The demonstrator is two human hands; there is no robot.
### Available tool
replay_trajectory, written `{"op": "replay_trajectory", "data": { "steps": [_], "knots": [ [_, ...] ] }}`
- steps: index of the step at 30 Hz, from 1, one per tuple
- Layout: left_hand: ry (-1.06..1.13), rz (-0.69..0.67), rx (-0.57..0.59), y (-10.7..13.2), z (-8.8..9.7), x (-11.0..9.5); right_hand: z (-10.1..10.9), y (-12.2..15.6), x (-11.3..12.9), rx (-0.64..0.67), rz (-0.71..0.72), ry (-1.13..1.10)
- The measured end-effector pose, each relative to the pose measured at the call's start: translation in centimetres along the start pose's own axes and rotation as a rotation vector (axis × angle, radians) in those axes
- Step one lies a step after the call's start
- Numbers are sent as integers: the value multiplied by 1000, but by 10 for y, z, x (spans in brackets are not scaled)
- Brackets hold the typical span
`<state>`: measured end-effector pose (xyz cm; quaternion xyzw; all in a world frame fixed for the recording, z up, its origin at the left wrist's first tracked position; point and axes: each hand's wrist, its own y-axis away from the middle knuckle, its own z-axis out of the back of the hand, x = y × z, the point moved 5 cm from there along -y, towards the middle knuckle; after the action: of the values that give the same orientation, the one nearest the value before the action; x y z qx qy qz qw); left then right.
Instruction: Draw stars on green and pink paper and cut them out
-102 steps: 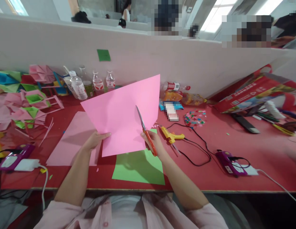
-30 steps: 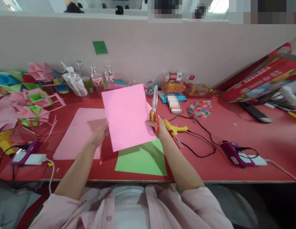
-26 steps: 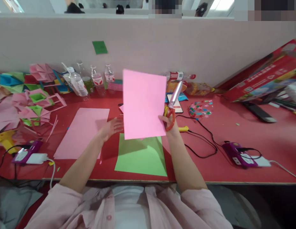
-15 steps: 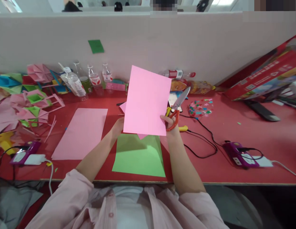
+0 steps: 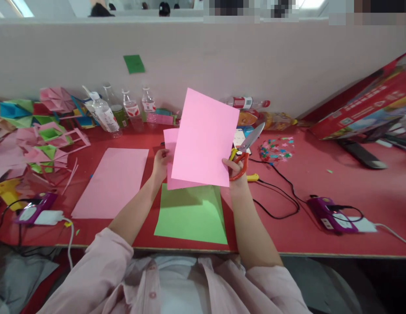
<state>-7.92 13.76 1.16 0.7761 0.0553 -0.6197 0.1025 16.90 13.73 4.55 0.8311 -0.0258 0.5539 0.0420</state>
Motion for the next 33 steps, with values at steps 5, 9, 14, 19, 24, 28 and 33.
{"op": "replay_trajectory", "data": {
  "steps": [5,9,14,19,24,28,33],
  "knots": [
    [-160,-132,-219,-9,60,-48,2,-1,-2,-7,-8,15],
    [-316,-89,-140,6,125,-82,5,-3,-3,-1,18,47],
    [-651,17,-101,24,188,-70,5,-6,-14,17,22,76],
    [-868,-113,-75,22,176,-61,-4,-4,-19,24,-1,89],
    [-1072,-270,206,32,84,-22,-10,-1,-20,48,-20,63],
    [-1346,-301,262,48,59,11,-8,1,-20,48,10,51],
    [-1499,-215,193,57,108,8,-8,1,-21,62,15,106]
  ]
}}
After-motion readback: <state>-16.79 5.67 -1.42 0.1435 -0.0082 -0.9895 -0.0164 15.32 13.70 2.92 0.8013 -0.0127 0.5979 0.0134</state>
